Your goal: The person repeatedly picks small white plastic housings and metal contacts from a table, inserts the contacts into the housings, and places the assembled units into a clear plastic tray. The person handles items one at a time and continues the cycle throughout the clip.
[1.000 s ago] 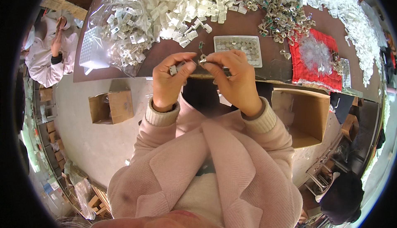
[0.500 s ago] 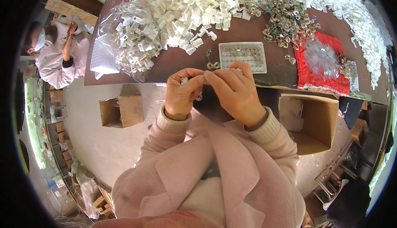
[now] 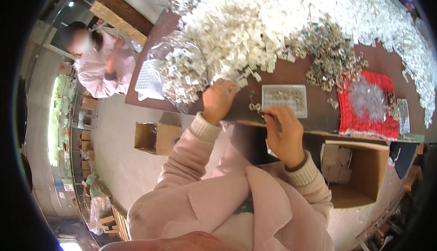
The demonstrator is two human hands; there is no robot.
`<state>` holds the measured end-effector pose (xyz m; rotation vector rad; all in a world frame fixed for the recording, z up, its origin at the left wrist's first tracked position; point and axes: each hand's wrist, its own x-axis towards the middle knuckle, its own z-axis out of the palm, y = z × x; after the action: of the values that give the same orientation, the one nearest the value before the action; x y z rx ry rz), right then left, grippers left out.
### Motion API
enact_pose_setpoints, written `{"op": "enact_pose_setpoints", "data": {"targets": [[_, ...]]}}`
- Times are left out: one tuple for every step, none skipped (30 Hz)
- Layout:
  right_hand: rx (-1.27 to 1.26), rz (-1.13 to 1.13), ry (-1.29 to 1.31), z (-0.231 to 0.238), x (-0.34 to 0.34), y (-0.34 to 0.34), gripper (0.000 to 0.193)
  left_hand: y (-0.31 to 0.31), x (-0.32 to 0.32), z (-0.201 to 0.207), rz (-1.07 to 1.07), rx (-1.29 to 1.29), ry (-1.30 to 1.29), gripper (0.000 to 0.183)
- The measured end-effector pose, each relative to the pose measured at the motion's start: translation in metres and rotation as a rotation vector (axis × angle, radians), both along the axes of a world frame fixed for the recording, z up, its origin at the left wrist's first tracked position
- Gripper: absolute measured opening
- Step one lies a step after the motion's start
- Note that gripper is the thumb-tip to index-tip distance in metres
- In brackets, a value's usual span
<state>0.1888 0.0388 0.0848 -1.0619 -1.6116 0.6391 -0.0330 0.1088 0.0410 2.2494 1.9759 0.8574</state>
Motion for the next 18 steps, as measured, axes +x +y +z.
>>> {"op": "enact_pose_setpoints", "data": {"targets": [[0.035, 0.008, 0.002, 0.002, 0.002, 0.000, 0.015, 0.002, -0.001, -0.003, -0.013, -0.004, -0.015, 0.007], [0.043, 0.014, 0.010, 0.003, 0.002, 0.000, 0.015, 0.004, -0.001, -0.006, 0.009, -0.001, -0.004, 0.007], [0.046, 0.019, 0.014, 0.003, 0.003, 0.000, 0.015, 0.005, -0.001, -0.008, 0.016, -0.005, 0.002, 0.007], [0.062, 0.020, 0.041, 0.003, 0.004, 0.000, 0.015, 0.006, -0.001, -0.009, 0.023, -0.014, 0.005, 0.007], [0.061, 0.021, 0.045, 0.003, 0.004, 0.000, 0.016, 0.006, -0.001, -0.010, 0.021, -0.004, 0.004, 0.006], [0.032, 0.027, 0.026, 0.003, 0.004, -0.001, 0.015, 0.006, -0.001, -0.010, 0.011, -0.005, 0.003, 0.006], [0.020, 0.026, 0.034, 0.002, 0.005, -0.002, 0.014, 0.006, 0.000, -0.009, 0.012, -0.009, 0.003, 0.006], [0.008, 0.024, 0.043, 0.001, 0.005, -0.003, 0.013, 0.006, 0.000, -0.008, 0.015, -0.039, -0.001, 0.005], [0.009, 0.025, 0.039, 0.000, 0.004, -0.004, 0.013, 0.005, 0.000, -0.007, 0.004, -0.005, -0.007, 0.005], [0.013, 0.028, 0.033, -0.001, 0.004, -0.005, 0.013, 0.003, 0.001, -0.004, -0.001, 0.007, -0.018, 0.005], [-0.004, 0.032, 0.014, -0.002, 0.005, -0.005, 0.013, 0.001, 0.001, -0.001, -0.006, 0.001, -0.036, 0.005], [0.014, 0.024, 0.033, -0.004, 0.005, -0.006, 0.012, -0.001, 0.001, 0.002, -0.040, 0.077, -0.090, 0.006], [0.012, 0.021, 0.041, -0.006, 0.005, -0.006, 0.011, -0.005, 0.002, 0.006, -0.071, 0.139, -0.150, 0.007], [-0.001, 0.013, 0.041, -0.007, 0.006, -0.006, 0.011, -0.010, 0.003, 0.011, -0.100, 0.230, -0.214, 0.008], [-0.035, 0.041, 0.111, -0.009, 0.004, -0.006, 0.011, -0.013, 0.003, 0.016, -0.159, 0.284, -0.283, 0.010], [-0.054, 0.092, 0.186, -0.010, 0.004, -0.008, 0.012, -0.019, 0.007, 0.019, -0.192, 0.281, -0.387, 0.010], [-0.121, 0.137, 0.279, -0.011, 0.001, -0.009, 0.012, -0.027, 0.010, 0.022, -0.209, 0.157, -0.535, 0.009], [-0.175, 0.201, 0.407, -0.011, -0.001, -0.011, 0.012, -0.036, 0.015, 0.024, -0.213, 0.031, -0.682, 0.008]]}}
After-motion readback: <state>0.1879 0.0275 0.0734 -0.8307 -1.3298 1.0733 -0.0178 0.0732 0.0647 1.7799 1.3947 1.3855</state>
